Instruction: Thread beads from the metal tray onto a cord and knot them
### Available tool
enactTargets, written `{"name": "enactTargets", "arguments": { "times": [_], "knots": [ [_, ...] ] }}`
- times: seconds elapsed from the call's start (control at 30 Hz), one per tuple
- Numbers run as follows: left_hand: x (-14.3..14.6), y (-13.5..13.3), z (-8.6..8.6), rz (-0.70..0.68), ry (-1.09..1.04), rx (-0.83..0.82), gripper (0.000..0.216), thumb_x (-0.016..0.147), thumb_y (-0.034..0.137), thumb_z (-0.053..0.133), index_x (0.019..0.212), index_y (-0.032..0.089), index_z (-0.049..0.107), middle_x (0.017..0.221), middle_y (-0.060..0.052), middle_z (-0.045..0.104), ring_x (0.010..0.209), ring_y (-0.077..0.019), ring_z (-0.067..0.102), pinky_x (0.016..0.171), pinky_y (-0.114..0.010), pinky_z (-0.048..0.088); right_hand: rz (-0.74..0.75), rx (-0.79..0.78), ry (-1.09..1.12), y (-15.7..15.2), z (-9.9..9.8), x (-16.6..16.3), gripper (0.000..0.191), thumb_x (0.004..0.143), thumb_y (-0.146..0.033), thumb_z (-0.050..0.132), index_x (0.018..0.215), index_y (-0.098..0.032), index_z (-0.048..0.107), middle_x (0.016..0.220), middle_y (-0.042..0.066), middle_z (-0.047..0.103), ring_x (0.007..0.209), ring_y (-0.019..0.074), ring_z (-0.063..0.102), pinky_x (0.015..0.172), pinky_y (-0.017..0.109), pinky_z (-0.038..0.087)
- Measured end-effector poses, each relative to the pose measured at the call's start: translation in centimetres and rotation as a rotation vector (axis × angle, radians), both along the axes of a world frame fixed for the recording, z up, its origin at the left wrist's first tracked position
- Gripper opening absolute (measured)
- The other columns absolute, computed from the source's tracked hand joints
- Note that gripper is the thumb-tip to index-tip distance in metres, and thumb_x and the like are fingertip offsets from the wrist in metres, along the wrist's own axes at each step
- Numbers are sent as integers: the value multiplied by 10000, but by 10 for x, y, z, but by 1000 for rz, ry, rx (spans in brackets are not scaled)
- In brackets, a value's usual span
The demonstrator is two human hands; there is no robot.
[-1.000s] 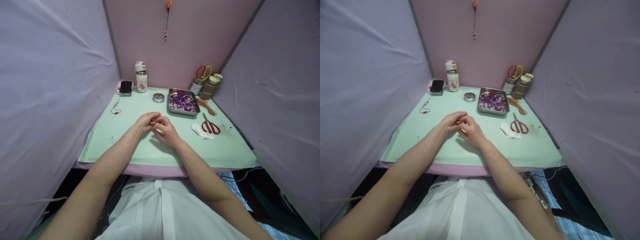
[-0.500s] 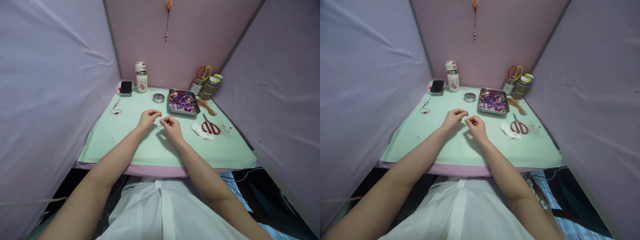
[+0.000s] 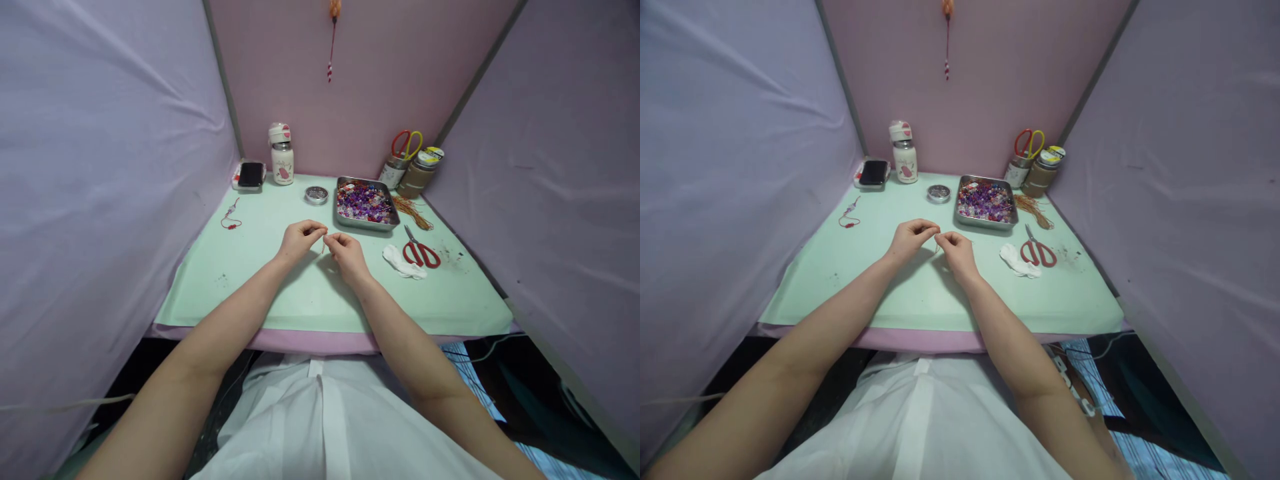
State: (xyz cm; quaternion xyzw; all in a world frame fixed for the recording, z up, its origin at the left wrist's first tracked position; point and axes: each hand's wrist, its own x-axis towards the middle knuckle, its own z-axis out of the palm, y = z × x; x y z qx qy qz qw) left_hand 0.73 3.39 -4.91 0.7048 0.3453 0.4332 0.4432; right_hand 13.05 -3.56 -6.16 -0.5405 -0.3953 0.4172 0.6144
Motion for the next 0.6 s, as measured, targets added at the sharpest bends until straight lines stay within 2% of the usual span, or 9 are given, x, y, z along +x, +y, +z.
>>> {"name": "enactTargets", "arguments": {
  "times": [0.37, 0.6],
  "knots": [
    [-2, -4, 1, -40, 115, 165, 182, 784, 285, 591, 835, 170, 722, 799, -41, 700, 663, -118, 549, 637, -251, 404, 9, -36, 120, 2, 3, 4, 369, 596, -507, 753, 695, -196, 581, 549, -60, 408, 506, 85, 323, 470, 244, 231],
    [-4, -4, 3, -107, 144, 266, 183, 807, 287, 579, 820, 169, 718, 812, -48, 694, 720, -127, 565, 670, -254, 409, 67, -74, 165, 1, 7, 10, 426, 572, -519, 789, 657, -191, 532, 523, -78, 355, 477, 65, 288, 443, 236, 188]
  ]
}}
